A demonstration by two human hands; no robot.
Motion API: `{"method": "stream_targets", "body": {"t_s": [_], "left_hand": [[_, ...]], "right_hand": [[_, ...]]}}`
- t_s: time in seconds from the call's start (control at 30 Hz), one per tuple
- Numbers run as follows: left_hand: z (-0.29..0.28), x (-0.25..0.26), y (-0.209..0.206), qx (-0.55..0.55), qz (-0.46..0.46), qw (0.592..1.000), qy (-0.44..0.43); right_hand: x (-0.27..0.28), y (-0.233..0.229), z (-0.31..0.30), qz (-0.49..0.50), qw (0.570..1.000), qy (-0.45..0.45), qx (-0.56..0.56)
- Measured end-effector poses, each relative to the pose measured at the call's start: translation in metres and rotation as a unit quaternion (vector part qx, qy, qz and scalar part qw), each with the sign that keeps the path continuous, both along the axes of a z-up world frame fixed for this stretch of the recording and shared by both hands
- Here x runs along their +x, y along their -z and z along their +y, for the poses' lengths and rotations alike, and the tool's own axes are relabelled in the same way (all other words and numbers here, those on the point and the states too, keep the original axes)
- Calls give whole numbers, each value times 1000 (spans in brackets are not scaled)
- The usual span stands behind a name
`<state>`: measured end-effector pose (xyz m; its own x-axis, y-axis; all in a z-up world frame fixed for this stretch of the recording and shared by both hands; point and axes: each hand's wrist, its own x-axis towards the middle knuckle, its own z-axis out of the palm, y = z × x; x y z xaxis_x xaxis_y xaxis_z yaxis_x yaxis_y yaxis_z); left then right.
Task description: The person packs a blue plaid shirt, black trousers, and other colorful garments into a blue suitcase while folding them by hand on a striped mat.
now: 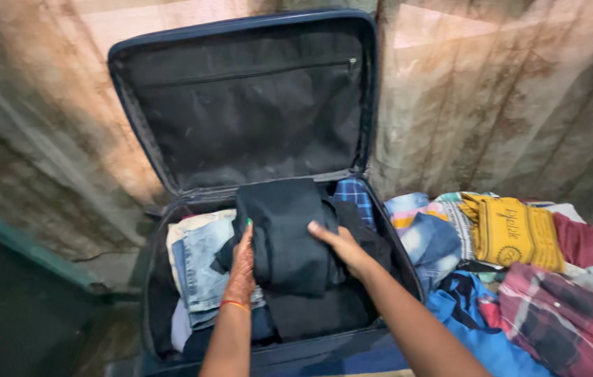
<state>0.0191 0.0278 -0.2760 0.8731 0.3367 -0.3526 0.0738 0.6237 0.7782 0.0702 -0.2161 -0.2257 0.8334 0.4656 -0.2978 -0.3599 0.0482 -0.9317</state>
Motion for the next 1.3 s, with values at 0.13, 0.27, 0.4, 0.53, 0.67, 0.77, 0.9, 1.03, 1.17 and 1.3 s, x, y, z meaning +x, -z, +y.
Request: {"method": "stream_targets", "body": {"t_s": [0.13, 0.27, 0.4, 0.53, 0.67, 0.77, 0.9, 1.03, 1.17, 1.3], "left_hand": [[14, 0, 17, 140, 65, 982, -105], [19, -23, 1, 190, 17, 972, -136], [-12, -63, -74, 554, 174, 786, -214], [-53, -50, -131, 748, 59, 615, -242], [-72, -15, -100, 851, 12, 501, -159], [-73, -18, -49, 836, 32, 542, -73], [-72, -10, -27, 848, 65, 522, -63], [-73, -6, -27, 850, 68, 517, -69], [-75, -9, -24, 846, 80, 523, -61], [-76, -27, -34, 772, -27, 610, -176]], "right_hand": [[3, 1, -7, 24, 999, 6, 40], [-15, 8, -30, -157, 981, 82, -77], [-46, -29, -24, -279, 856, 181, -395], [-42, -81, -4, -631, 670, 230, -316], [-21, -63, 56, -639, 647, 109, -401], [-24, -13, 62, -639, 637, 30, -430], [-15, 20, 63, -645, 646, 49, -405], [-9, 30, 64, -659, 638, 78, -391], [-11, 33, 63, -659, 641, 87, -383], [-23, 21, 54, -675, 620, 122, -382]]}}
